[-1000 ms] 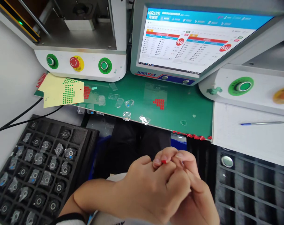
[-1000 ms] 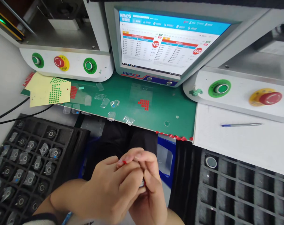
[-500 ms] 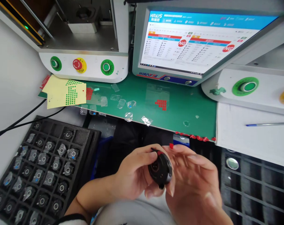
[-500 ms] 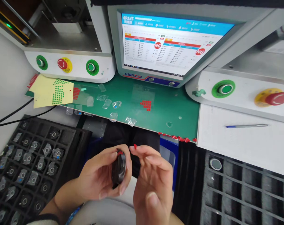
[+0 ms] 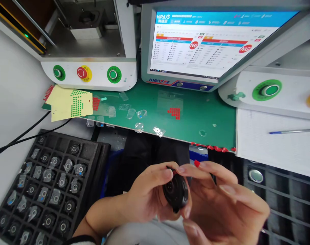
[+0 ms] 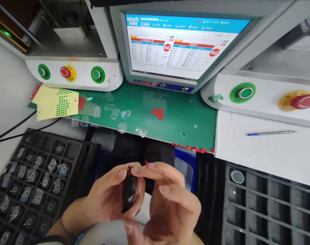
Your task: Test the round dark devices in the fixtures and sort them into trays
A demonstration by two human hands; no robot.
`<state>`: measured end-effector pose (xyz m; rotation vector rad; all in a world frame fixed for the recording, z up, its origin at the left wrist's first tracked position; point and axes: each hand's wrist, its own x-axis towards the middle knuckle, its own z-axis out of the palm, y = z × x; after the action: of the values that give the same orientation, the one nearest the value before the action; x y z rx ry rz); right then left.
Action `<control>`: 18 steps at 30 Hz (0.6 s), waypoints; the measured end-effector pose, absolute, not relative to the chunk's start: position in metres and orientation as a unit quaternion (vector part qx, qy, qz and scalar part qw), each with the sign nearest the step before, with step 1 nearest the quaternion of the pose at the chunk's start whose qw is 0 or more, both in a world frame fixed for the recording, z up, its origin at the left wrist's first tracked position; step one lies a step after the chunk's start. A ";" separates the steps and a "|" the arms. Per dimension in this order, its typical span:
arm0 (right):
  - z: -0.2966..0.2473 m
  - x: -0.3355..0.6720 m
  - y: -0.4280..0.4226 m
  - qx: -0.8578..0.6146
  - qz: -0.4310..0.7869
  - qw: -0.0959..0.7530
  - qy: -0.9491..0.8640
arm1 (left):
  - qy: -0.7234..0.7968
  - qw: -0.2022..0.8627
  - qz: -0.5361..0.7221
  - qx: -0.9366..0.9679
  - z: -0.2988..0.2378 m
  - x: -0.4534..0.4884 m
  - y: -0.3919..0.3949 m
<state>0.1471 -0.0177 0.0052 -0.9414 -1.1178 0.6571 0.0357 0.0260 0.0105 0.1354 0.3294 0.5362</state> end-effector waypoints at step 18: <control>-0.013 0.184 -0.004 -0.422 0.276 0.828 -0.245 | 0.530 0.577 0.301 0.543 -0.010 0.063 0.110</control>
<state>0.1841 -0.0044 -0.0130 -0.8965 -0.5210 0.5857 0.0634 0.1099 -0.0096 1.2717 1.2402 0.7053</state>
